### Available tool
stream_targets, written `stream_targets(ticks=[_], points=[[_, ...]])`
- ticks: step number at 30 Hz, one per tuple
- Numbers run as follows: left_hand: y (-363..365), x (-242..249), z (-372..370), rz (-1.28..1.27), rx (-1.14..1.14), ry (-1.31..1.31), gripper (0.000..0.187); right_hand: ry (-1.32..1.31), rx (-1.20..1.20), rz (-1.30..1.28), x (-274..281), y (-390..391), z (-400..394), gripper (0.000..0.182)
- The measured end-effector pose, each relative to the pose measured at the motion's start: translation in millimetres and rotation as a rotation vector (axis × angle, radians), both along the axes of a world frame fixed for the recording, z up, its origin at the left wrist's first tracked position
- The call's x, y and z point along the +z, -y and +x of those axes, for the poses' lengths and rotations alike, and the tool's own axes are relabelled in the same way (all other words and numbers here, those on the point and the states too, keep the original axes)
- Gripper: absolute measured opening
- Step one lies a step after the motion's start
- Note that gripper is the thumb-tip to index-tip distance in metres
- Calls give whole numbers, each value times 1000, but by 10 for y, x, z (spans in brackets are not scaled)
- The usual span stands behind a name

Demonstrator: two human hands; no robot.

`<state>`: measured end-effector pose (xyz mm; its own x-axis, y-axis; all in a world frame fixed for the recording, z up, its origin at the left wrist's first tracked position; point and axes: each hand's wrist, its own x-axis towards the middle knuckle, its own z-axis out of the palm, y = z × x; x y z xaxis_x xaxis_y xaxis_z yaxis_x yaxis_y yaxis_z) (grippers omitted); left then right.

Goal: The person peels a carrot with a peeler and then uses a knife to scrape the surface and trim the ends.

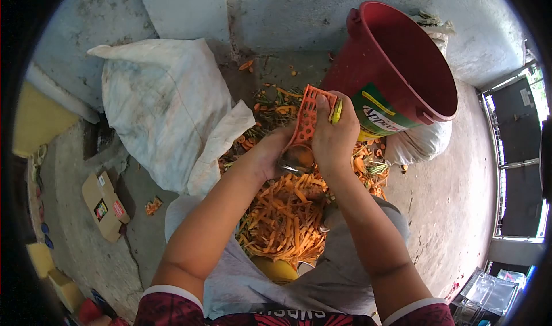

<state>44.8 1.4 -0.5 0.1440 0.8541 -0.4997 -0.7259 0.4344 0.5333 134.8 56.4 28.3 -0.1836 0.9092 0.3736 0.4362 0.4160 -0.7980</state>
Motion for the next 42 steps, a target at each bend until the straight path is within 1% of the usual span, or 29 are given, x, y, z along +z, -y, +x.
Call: stream_targets(ticks=[1,3,4,5,7,8,11,13,14,17,19,20,22,23,24,26,27,28,31,32,34,37,40,42], points=[[-4,-30,-6,44,-27,-7,30,-10,-52,72,-21,-52,22,21],[-23,-89,-60,87,-178,-110,31,-31,-153,211,-79,-256,97,18],[-21,-102,-76,108,-251,-159,32,-120,-216,112,-137,-486,197,17],[3,-42,-61,78,-245,-199,33,-209,-279,14,-171,-684,309,17],[41,137,-18,22,-237,-281,36,-58,-370,93,-117,-769,424,17],[39,121,-24,25,-227,-277,37,20,-413,135,-76,-776,435,18],[36,31,-53,45,-202,-232,39,-159,-402,131,-10,-713,361,19],[47,6,-74,72,-213,-166,40,-107,-379,145,21,-718,367,19],[55,23,-84,86,-256,-158,40,-80,-370,152,24,-725,382,19],[51,68,-133,140,-351,-150,40,-25,-383,361,-112,-903,463,19],[49,26,-167,190,-372,-166,40,-171,-458,191,-173,-1133,643,19],[64,49,-176,158,-344,-139,39,-244,-495,107,-111,-1140,646,19],[111,109,-182,90,-288,-80,40,-441,-414,36,-14,-1096,662,19],[106,81,-186,83,-242,-103,39,-535,-369,-1,45,-1062,644,20],[93,25,-185,78,-196,-126,39,-431,-336,84,-20,-1099,650,19],[53,-62,-180,92,-124,-221,40,-346,-266,119,-15,-982,537,20],[24,-90,-181,111,-99,-293,41,-306,-233,133,7,-887,461,20],[0,-111,-190,128,-77,-368,42,-287,-218,82,30,-817,412,19],[-34,-153,-238,201,-154,-419,42,-361,-175,-18,141,-668,293,19],[-37,-147,-235,235,-169,-474,42,-295,-205,6,194,-635,282,18],[-42,-122,-219,305,-199,-583,41,-387,-151,6,177,-692,325,18],[-50,7,-125,32,-28,-531,40,-539,-76,-49,87,-820,433,16],[-110,-276,-207,106,-66,-267,41,-708,-58,-155,152,-777,415,14],[-91,-153,-167,89,-70,-228,40,-785,-56,-266,146,-737,376,15]])
